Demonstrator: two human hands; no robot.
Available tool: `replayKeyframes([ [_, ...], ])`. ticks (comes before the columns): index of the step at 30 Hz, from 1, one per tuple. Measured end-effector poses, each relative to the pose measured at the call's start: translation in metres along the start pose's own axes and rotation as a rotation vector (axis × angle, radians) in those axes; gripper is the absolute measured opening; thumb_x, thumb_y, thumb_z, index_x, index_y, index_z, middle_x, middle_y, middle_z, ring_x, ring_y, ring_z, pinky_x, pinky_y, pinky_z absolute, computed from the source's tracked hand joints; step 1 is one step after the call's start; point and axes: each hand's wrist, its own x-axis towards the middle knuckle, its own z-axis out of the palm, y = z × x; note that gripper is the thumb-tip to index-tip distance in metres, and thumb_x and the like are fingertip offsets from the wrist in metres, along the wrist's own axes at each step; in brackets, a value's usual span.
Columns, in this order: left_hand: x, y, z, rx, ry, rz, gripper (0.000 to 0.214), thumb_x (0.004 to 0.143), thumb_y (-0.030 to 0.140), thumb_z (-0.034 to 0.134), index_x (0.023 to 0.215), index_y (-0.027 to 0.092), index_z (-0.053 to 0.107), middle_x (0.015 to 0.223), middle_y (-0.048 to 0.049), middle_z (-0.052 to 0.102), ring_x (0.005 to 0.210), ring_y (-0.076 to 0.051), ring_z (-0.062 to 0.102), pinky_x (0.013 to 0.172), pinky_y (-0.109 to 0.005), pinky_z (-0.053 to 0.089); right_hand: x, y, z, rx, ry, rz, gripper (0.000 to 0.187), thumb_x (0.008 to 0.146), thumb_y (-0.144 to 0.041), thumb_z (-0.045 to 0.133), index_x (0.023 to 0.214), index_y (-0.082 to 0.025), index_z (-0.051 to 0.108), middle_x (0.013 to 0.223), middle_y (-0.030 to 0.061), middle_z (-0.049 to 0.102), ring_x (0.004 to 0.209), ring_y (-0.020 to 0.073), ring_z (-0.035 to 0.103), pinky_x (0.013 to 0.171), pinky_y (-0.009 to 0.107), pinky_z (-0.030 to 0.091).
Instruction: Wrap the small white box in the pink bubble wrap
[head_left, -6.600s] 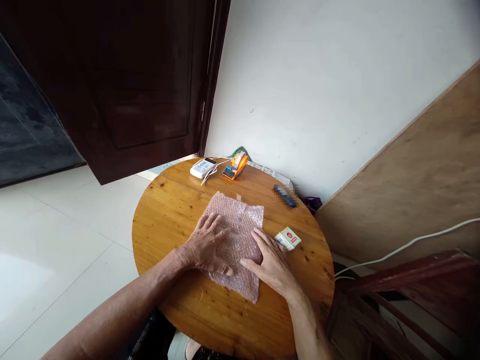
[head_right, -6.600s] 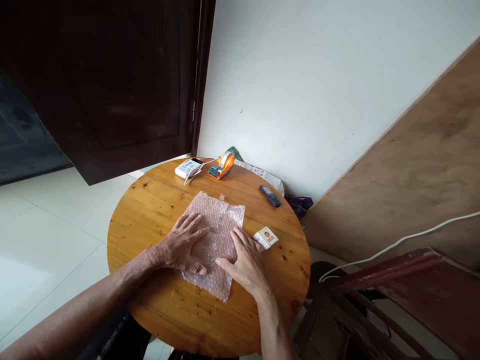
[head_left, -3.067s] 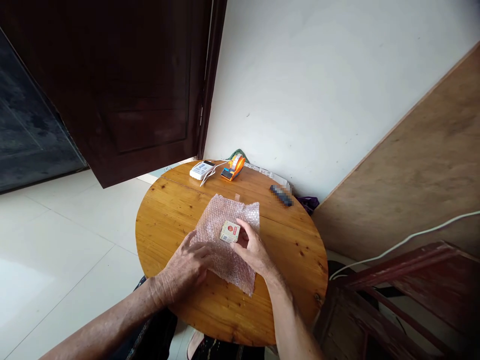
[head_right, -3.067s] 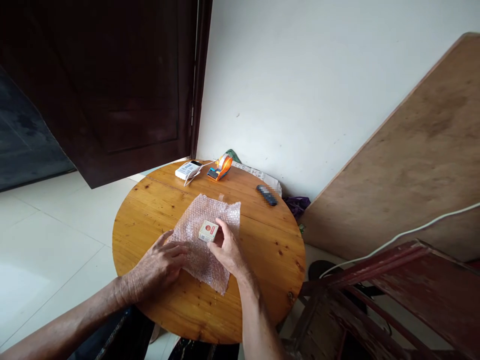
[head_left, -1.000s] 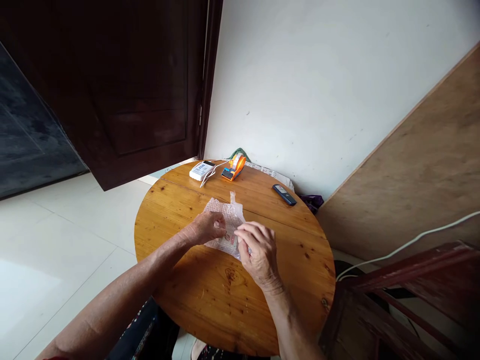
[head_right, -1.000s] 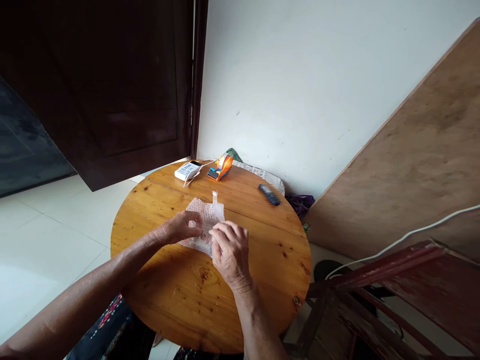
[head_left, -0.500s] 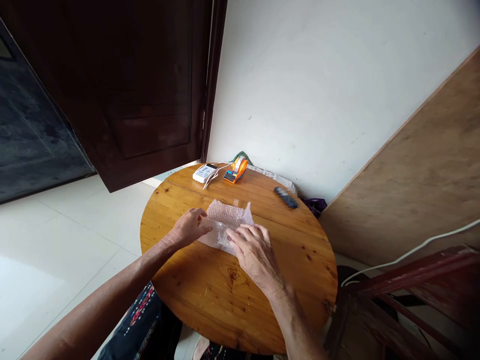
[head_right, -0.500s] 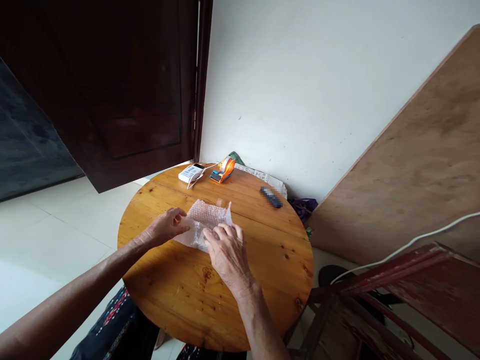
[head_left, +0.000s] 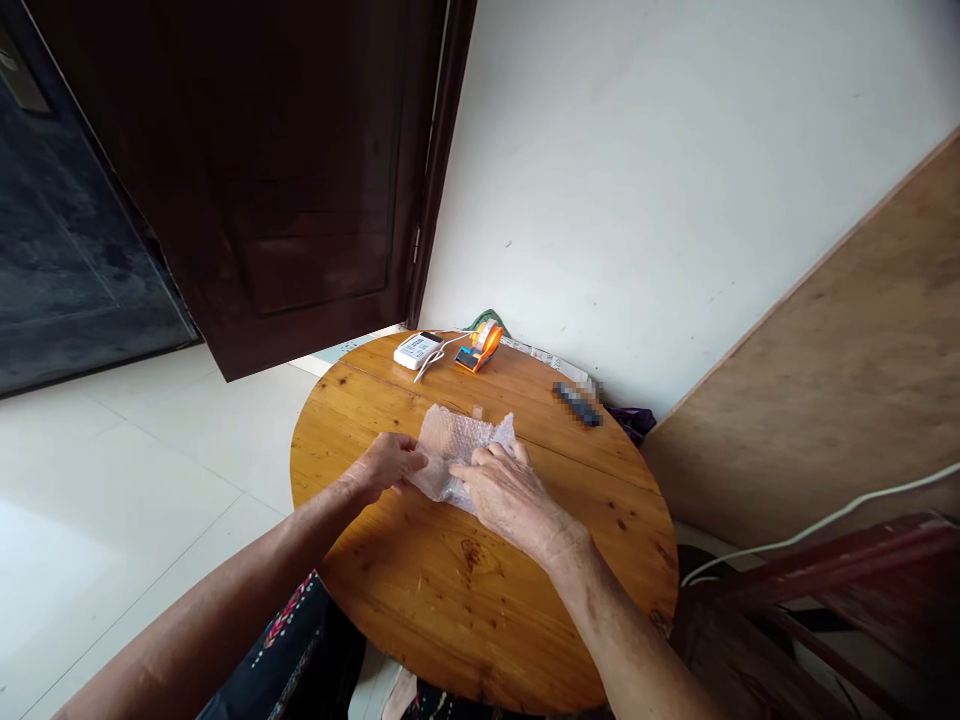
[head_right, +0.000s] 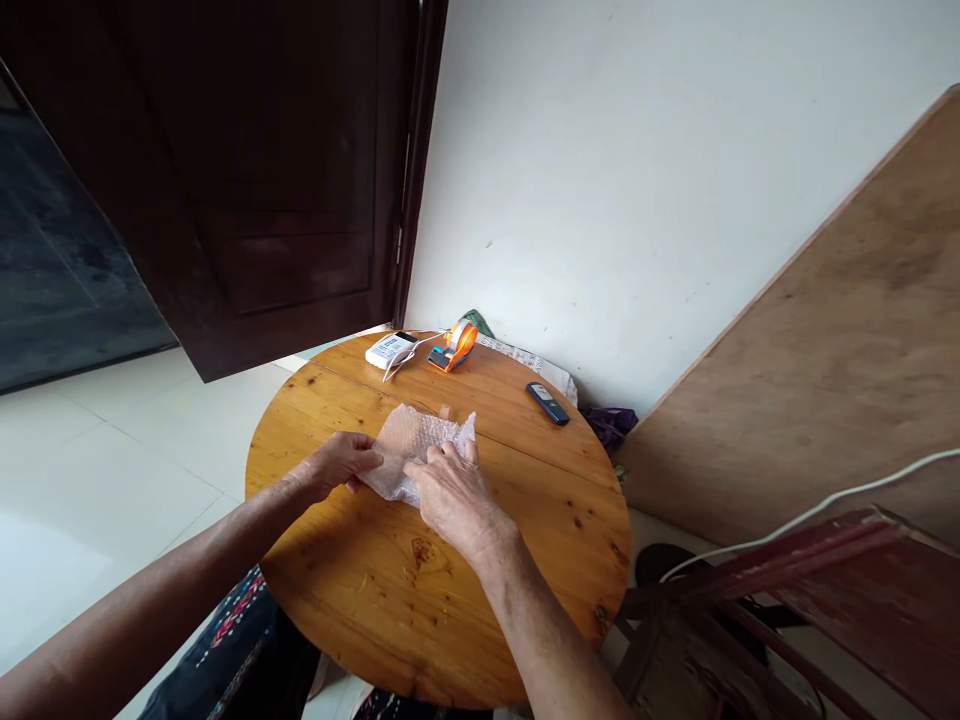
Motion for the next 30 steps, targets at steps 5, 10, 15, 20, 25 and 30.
replayKeyframes([
  [5, -0.003, 0.005, 0.025, -0.176, -0.028, 0.056, 0.023, 0.071, 0.035, 0.067, 0.073, 0.014, 0.057, 0.058, 0.0022, 0.059, 0.044, -0.007, 0.050, 0.042, -0.019, 0.037, 0.003, 0.006, 0.004, 0.063, -0.009, -0.003, 0.025, 0.089, -0.011, 0.052, 0.093, -0.026, 0.072, 0.099, 0.0071, 0.065, 0.097, 0.0238, 0.054, 0.086, 0.038, 0.032],
  [10, -0.006, 0.012, 0.042, -0.224, -0.052, 0.076, 0.014, 0.068, 0.025, 0.062, 0.076, 0.014, 0.059, 0.054, 0.0023, 0.058, 0.043, -0.009, 0.051, 0.044, -0.021, 0.039, 0.000, 0.007, 0.017, 0.081, 0.108, 0.083, 0.020, 0.087, -0.017, 0.057, 0.104, -0.019, 0.067, 0.109, 0.0108, 0.067, 0.111, 0.0273, 0.053, 0.097, 0.043, 0.033],
  [15, -0.015, 0.023, 0.039, -0.055, -0.213, 0.200, 0.011, 0.063, 0.018, 0.050, 0.065, 0.014, 0.060, 0.051, 0.0028, 0.051, 0.049, -0.010, 0.047, 0.050, -0.022, 0.039, -0.003, 0.010, 0.021, 0.130, 0.257, 0.176, 0.040, 0.081, -0.021, 0.063, 0.121, -0.016, 0.058, 0.134, 0.0168, 0.057, 0.129, 0.0332, 0.044, 0.107, 0.051, 0.028],
  [20, -0.017, 0.029, 0.036, 0.307, -0.240, 0.325, 0.010, 0.068, 0.020, 0.048, 0.061, 0.016, 0.054, 0.054, 0.0045, 0.041, 0.054, -0.010, 0.042, 0.052, -0.022, 0.032, -0.030, 0.030, 0.027, 0.436, 0.309, 0.313, 0.048, 0.080, -0.029, 0.061, 0.127, -0.019, 0.055, 0.135, 0.0137, 0.057, 0.123, 0.0294, 0.053, 0.100, 0.045, 0.041],
  [25, -0.017, 0.031, 0.045, 0.803, -0.020, 0.422, 0.012, 0.073, 0.021, 0.056, 0.063, 0.016, 0.060, 0.058, 0.0024, 0.046, 0.060, -0.013, 0.049, 0.058, -0.024, 0.034, -0.072, 0.048, 0.053, 0.767, 0.175, 0.729, 0.065, 0.078, -0.053, 0.059, 0.130, -0.013, 0.052, 0.108, 0.0127, 0.068, 0.090, 0.0247, 0.067, 0.080, 0.037, 0.051],
  [30, -0.015, 0.021, 0.048, 0.918, 0.072, 0.561, 0.020, 0.080, 0.027, 0.059, 0.095, 0.021, 0.070, 0.103, -0.0074, 0.062, 0.098, -0.022, 0.061, 0.084, -0.030, 0.047, -0.068, 0.040, 0.065, 0.831, 0.191, 0.805, 0.081, 0.078, -0.059, 0.055, 0.137, -0.005, 0.045, 0.083, 0.0064, 0.067, 0.075, 0.0218, 0.066, 0.073, 0.034, 0.049],
])
